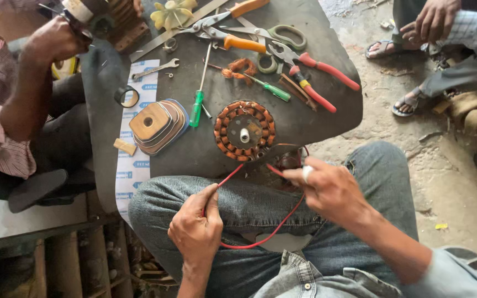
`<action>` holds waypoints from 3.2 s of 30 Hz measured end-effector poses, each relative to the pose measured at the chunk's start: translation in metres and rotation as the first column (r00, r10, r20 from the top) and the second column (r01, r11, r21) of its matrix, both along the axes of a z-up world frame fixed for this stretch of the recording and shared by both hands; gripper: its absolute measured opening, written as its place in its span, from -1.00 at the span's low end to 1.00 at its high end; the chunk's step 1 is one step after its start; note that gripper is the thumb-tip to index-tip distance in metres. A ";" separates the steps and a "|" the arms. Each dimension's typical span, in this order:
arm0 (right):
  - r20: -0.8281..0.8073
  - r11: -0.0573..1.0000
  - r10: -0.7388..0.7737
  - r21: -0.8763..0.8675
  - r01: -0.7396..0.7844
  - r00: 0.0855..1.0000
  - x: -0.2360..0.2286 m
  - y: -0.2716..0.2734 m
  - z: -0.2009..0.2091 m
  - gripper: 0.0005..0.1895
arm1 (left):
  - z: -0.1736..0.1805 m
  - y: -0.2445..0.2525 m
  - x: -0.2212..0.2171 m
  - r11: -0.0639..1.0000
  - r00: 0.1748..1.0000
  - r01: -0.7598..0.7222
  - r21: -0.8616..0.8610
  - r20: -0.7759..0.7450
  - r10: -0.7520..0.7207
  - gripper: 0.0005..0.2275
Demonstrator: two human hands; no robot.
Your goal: The person repairs an electrical motor stator by stripping wire insulation, twisting and connecting wires, and securing them with tape. They use pliers, a screwdriver, and electrical tape to complete the connections.
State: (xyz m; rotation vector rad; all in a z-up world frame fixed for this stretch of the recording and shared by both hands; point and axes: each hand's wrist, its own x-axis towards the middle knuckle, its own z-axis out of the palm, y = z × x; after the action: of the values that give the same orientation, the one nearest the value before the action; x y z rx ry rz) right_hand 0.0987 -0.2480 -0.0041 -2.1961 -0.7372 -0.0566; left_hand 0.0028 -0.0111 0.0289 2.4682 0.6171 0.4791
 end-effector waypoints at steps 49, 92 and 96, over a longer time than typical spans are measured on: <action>-0.161 0.995 0.083 0.072 -0.072 0.984 -0.020 0.025 -0.039 -0.70 | -0.003 0.001 -0.004 0.998 0.989 0.052 0.030 0.134 -0.055 -0.89; -0.701 0.217 0.143 0.711 0.668 0.699 -0.062 -0.118 -0.092 -0.86 | -0.256 -0.153 0.125 0.949 0.963 0.145 -0.281 0.259 -0.071 -0.37; -0.687 0.188 0.139 0.725 0.662 0.713 -0.063 -0.119 -0.098 -0.83 | -0.293 -0.153 0.147 0.893 0.986 0.100 -0.438 -0.074 -0.147 -0.60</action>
State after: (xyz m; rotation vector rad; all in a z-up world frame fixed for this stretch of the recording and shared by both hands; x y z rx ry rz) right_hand 0.0356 -0.3675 -0.1025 -0.8762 0.2178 0.0355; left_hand 0.1495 -0.1637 -0.2636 2.0960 0.5355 0.1385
